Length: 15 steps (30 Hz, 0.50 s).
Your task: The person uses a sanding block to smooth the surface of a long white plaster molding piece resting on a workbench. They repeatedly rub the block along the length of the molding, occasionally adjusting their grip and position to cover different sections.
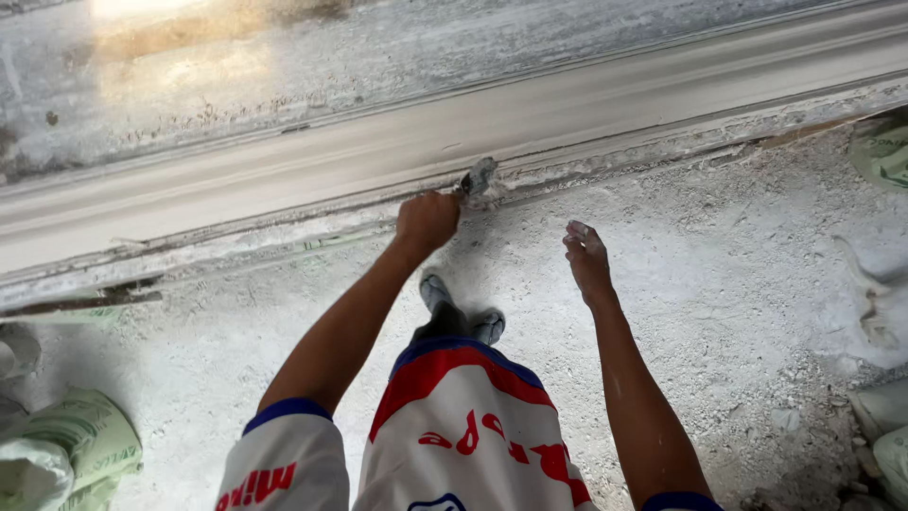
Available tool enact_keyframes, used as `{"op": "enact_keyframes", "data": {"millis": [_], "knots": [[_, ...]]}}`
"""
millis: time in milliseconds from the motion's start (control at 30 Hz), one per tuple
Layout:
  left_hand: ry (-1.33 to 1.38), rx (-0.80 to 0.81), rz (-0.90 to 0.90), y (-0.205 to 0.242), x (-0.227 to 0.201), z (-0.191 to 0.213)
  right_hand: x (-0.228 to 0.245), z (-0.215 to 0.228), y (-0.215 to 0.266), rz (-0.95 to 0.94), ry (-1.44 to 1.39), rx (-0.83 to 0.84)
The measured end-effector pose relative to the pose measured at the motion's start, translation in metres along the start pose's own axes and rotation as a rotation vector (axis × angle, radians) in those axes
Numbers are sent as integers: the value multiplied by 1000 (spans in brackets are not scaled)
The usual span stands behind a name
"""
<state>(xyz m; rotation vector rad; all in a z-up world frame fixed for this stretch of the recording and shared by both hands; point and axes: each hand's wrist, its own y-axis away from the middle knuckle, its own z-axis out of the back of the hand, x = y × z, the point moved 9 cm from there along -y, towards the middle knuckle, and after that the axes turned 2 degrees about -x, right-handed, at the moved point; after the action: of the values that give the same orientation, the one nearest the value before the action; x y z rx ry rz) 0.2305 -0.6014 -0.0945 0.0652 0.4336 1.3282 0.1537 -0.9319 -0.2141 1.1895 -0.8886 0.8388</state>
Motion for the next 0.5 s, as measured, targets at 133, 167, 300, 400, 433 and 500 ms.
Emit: {"op": "enact_keyframes", "data": {"millis": [133, 167, 300, 400, 433, 500], "knots": [[-33, 103, 38, 20, 33, 0, -1, 27, 0, 33, 3, -8], [-27, 95, 49, 30, 52, 8, -4, 46, 4, 53, -12, -37], [-27, 138, 125, 53, 82, 15, -30, 117, 38, -16, 56, -202], [110, 64, 76, 10, 5, 4, -28, 116, 27, -79, 64, -218], [54, 70, 15, -10, -32, -2, -19, 104, 19, -56, 72, -186], [157, 36, -49, -35, -89, -8, 4, 70, -8, -14, 89, -124]]}}
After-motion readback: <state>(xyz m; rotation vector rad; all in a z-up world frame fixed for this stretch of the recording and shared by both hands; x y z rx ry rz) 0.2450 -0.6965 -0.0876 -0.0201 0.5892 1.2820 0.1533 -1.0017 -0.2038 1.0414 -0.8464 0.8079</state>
